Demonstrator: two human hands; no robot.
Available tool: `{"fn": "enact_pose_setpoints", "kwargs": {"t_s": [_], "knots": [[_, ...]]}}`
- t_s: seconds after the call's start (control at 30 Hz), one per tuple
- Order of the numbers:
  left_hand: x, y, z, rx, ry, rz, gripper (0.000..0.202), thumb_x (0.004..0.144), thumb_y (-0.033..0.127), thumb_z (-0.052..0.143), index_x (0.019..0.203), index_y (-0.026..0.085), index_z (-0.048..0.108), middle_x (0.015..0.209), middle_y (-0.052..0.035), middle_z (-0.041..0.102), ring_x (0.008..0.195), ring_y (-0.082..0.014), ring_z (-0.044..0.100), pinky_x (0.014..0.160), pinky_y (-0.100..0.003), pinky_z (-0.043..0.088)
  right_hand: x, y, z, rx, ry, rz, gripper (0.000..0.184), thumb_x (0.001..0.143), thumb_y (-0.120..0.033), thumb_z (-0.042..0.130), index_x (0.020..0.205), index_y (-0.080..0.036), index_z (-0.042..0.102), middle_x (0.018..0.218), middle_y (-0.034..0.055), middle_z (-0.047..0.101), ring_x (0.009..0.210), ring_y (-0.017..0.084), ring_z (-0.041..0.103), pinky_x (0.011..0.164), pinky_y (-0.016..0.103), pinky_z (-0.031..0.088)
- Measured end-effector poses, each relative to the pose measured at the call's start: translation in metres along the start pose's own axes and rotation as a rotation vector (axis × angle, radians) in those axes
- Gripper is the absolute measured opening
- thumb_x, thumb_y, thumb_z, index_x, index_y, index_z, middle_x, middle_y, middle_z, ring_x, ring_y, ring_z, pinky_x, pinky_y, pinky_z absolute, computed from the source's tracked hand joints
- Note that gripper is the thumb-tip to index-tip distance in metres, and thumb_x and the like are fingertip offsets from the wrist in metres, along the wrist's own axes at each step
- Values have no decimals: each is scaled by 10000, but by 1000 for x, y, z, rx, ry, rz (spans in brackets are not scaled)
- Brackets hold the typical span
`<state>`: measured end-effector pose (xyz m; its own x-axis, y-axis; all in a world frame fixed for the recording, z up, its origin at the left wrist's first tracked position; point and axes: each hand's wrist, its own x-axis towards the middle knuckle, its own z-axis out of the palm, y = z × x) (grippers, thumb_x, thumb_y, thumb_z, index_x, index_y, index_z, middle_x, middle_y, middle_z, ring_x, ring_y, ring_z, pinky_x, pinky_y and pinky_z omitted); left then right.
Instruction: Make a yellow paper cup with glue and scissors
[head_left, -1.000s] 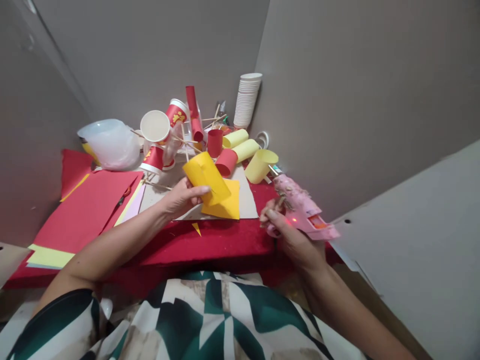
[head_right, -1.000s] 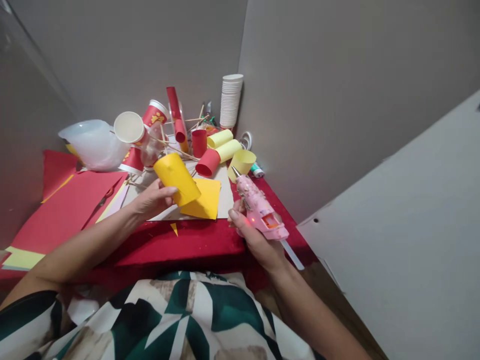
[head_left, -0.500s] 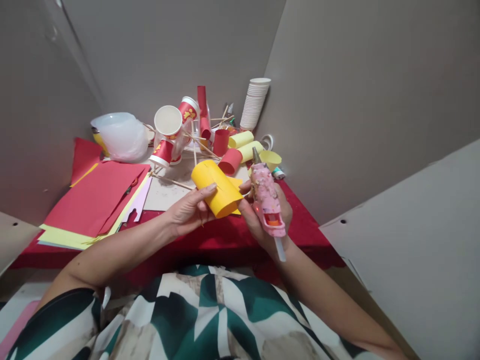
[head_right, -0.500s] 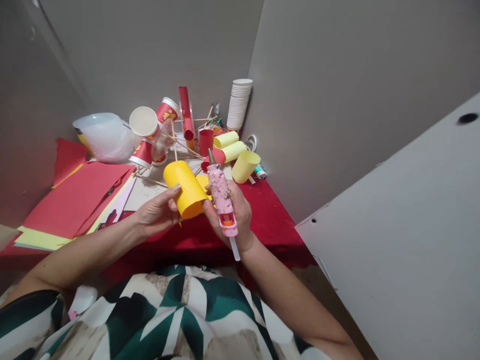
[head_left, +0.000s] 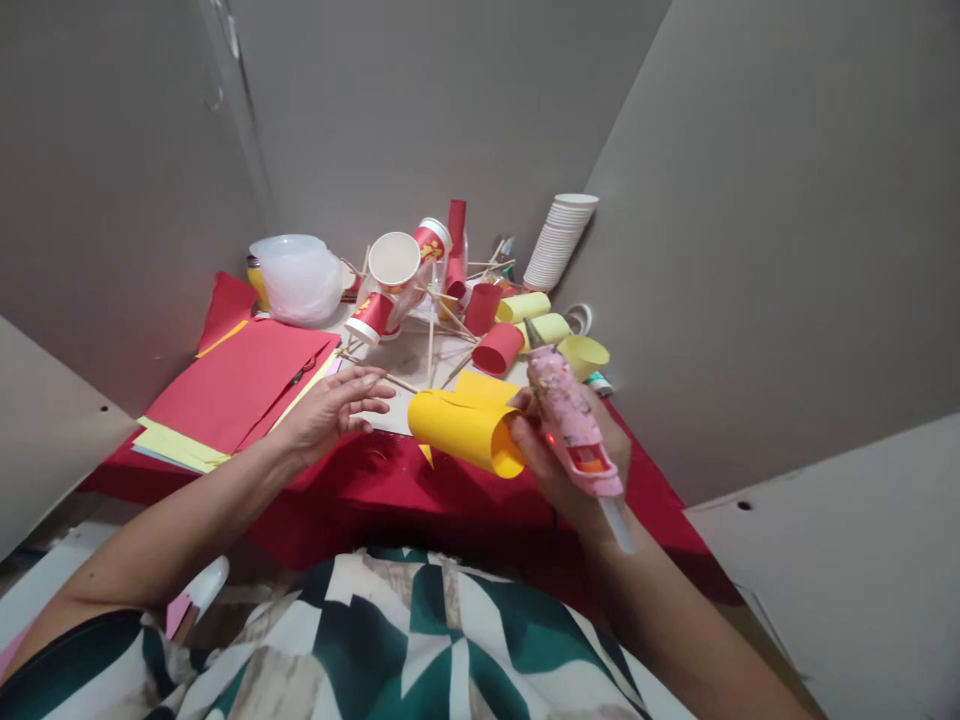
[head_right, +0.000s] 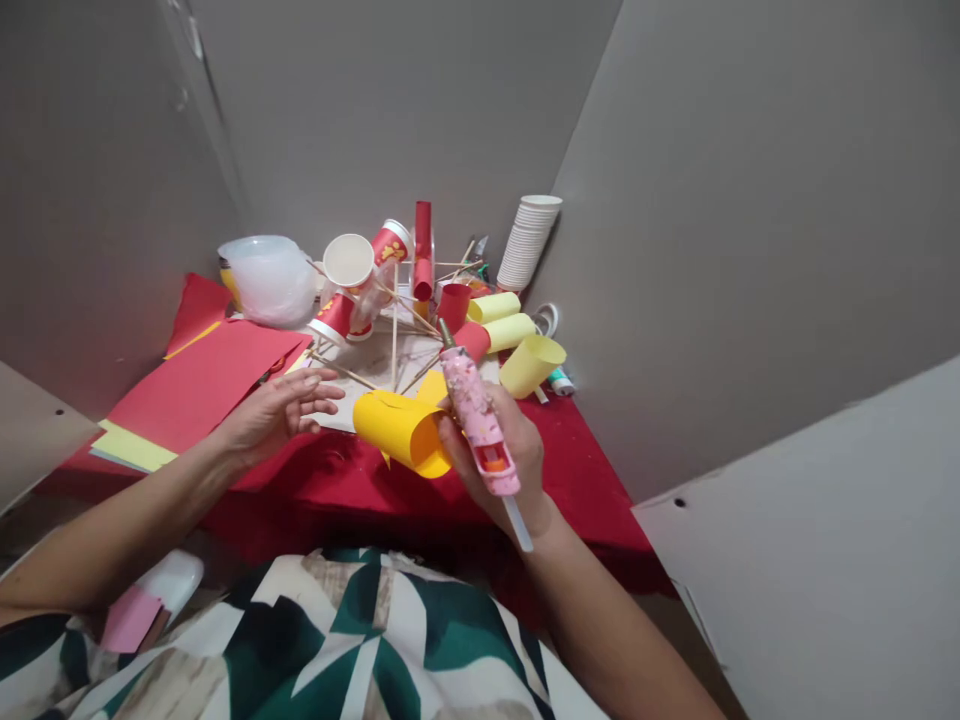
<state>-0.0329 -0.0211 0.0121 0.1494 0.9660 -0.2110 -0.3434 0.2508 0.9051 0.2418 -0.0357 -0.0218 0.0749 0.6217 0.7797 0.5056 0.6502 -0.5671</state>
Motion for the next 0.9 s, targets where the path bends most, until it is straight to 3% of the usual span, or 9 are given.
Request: {"fn": "enact_pose_setpoints", "kwargs": {"t_s": [0.07,0.17,0.23,0.4,0.57,0.63,0.73,0.9], "knots": [[-2,-3,3,7,-10,-34,519,690,272,899,1130,140,658,895,-93,758,732,-161,706,555,-192,517,-3,1,6,-7,-70,-40,244,877,-311,680,1110,-240,663,959,50,757,817,215,745,748,329,617],[-5,-13,7,-8,-4,-56,622,646,259,920,1181,160,618,783,-37,725,655,-113,661,574,-169,470,-6,3,12,-85,-140,-149,217,916,-328,644,1103,-220,666,945,73,760,772,225,751,672,323,621],[-6,-18,6,-14,1,-60,640,611,254,929,1158,153,612,747,-9,695,612,-84,621,590,-169,454,-6,5,17,-53,-140,-215,189,907,-328,661,1055,-211,669,869,60,755,667,211,733,566,297,597],[-4,-18,-1,-23,-39,-73,630,604,291,938,1125,140,617,701,31,634,541,-53,550,582,-181,428,2,10,29,43,-154,-313,209,903,-282,669,1101,-219,650,864,42,753,665,199,734,582,277,602],[-3,-13,0,-90,-148,-126,714,605,200,925,1251,165,624,963,-44,723,790,-134,704,747,-235,517,10,0,36,123,-211,-364,169,893,-220,671,1058,-249,655,822,33,746,682,201,725,581,276,589],[0,-12,0,-117,-188,-150,721,611,154,906,1275,163,624,1078,-81,733,872,-168,728,805,-259,539,12,-3,37,162,-260,-315,131,904,-233,653,1034,-250,658,818,33,740,705,210,724,615,300,594],[4,-9,-1,-155,-198,-139,676,661,116,864,1287,177,619,1098,-81,741,896,-172,738,808,-252,565,12,-3,35,139,-255,-209,158,884,-308,684,1024,-243,651,864,35,727,737,212,711,659,328,592],[8,-6,-3,-173,-99,12,632,727,135,827,1310,196,589,1002,-48,757,835,-151,744,744,-215,589,10,-7,24,210,-165,212,151,909,-379,683,915,-231,653,888,28,662,797,184,668,766,343,567]]}}
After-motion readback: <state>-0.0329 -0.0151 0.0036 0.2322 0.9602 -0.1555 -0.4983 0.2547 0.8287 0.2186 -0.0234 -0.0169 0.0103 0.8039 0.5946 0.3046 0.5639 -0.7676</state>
